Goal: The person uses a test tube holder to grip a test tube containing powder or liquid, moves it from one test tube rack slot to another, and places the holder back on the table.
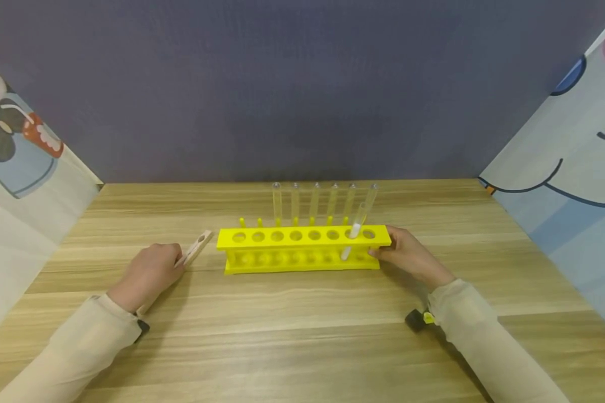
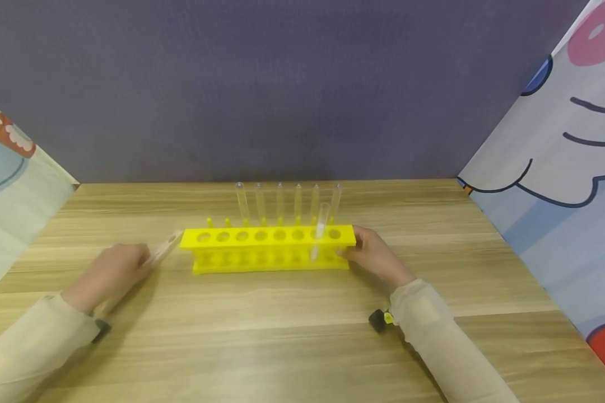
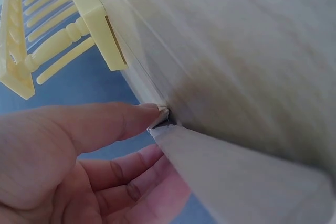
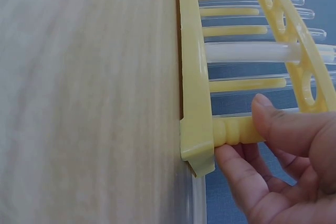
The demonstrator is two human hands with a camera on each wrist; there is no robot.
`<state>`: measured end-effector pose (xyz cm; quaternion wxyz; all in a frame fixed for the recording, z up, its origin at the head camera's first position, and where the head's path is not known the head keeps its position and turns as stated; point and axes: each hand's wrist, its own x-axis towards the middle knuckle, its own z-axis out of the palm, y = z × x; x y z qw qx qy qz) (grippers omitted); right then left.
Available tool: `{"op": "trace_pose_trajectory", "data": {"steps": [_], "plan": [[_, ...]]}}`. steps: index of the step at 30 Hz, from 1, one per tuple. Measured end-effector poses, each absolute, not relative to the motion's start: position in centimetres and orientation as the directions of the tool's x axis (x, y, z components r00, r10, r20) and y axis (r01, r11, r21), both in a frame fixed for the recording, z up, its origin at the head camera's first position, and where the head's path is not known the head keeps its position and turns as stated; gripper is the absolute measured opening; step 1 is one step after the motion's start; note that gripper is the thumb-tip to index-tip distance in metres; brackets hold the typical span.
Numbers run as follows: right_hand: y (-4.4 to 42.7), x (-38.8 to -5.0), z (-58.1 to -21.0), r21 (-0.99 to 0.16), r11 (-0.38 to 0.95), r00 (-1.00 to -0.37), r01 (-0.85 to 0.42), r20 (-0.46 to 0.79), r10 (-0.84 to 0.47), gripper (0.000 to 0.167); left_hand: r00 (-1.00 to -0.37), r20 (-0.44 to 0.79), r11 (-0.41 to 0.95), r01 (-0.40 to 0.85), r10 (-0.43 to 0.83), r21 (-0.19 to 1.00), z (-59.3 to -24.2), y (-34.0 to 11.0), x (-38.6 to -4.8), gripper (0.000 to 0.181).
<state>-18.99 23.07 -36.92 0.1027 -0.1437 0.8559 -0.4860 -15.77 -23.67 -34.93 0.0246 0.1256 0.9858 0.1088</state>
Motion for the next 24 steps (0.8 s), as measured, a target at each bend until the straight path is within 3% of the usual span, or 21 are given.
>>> {"op": "trace_pose_trajectory", "data": {"steps": [16, 20, 24], "plan": [[23.5, -19.1, -37.2, -0.874, 0.477, -0.935, -0.096, -0.085, -0.344, 0.038, -0.969, -0.039, 0.944, 0.228, 0.244, 0.239, -35.4, -23.9, -16.0, 0.023], [24.2, -18.9, -36.4, -0.806, 0.572, -0.931, -0.153, -0.076, -0.357, 0.03, -0.971, -0.033, 0.946, 0.223, 0.237, 0.235, -35.3, -24.7, -16.1, 0.025], [25.4, -18.9, -35.6, -0.692, 0.68, -0.938, -0.242, -0.013, -0.346, 0.02, -0.958, 0.055, 0.932, 0.288, 0.283, 0.222, -34.4, -25.5, -16.5, 0.027]]}}
